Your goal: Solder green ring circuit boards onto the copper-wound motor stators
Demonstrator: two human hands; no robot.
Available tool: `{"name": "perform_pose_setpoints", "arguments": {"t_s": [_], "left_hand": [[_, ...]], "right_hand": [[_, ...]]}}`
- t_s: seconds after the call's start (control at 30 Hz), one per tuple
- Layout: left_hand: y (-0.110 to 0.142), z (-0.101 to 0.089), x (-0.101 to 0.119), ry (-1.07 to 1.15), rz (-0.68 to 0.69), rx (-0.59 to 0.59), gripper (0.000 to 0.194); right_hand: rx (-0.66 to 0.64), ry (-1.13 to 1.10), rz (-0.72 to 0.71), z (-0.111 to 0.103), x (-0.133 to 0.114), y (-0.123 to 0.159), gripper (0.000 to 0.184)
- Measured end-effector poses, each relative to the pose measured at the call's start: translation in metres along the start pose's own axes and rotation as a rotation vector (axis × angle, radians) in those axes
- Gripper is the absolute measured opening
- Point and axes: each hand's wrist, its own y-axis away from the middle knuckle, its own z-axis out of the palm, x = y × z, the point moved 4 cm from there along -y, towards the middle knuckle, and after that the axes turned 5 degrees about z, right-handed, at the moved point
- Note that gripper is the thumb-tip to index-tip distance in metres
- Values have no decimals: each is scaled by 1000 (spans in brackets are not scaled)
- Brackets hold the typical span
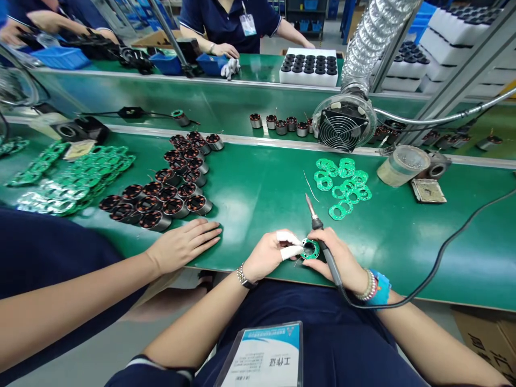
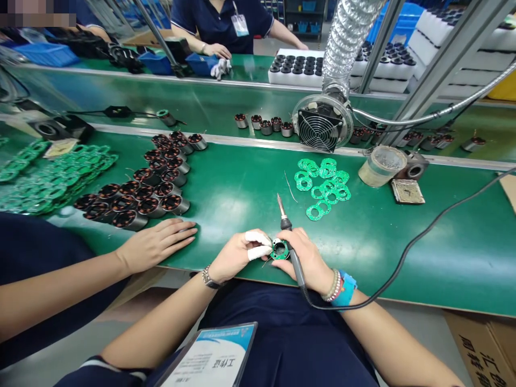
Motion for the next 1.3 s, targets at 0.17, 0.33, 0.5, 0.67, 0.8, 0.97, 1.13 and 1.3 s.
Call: {"name": "perform_pose_setpoints", "arguments": {"t_s": [0.17, 0.33, 0.5, 0.67, 0.8, 0.97, 1.13, 1.3], "left_hand": [[-5, 5, 2, 39, -74, -50, 20], [-6, 2, 2, 53, -58, -77, 23], [-4, 3, 0, 116, -48, -30, 28], [-3, 3, -4, 155, -75, -64, 28], [-4, 1, -6, 147, -83, -83, 26], [-4, 0, -6, 90, -34, -93, 20], [-2, -1, -7, 14, 26, -100, 18], [-1, -1, -8, -4, 33, -80, 16]], "right_hand": [[73, -20, -25, -5, -11, -6, 28], [102, -35, -25, -2, -14, -13, 18], [160, -12, -18, 6, -14, -10, 22], [199, 50, 26, -2, -19, -4, 20], [209, 34, 39, -21, -22, 6, 12], [133, 29, -45, -24, -23, 20, 22], [58, 117, -100, -8, -17, 22, 29], [42, 140, -94, -6, -16, 19, 30]]}}
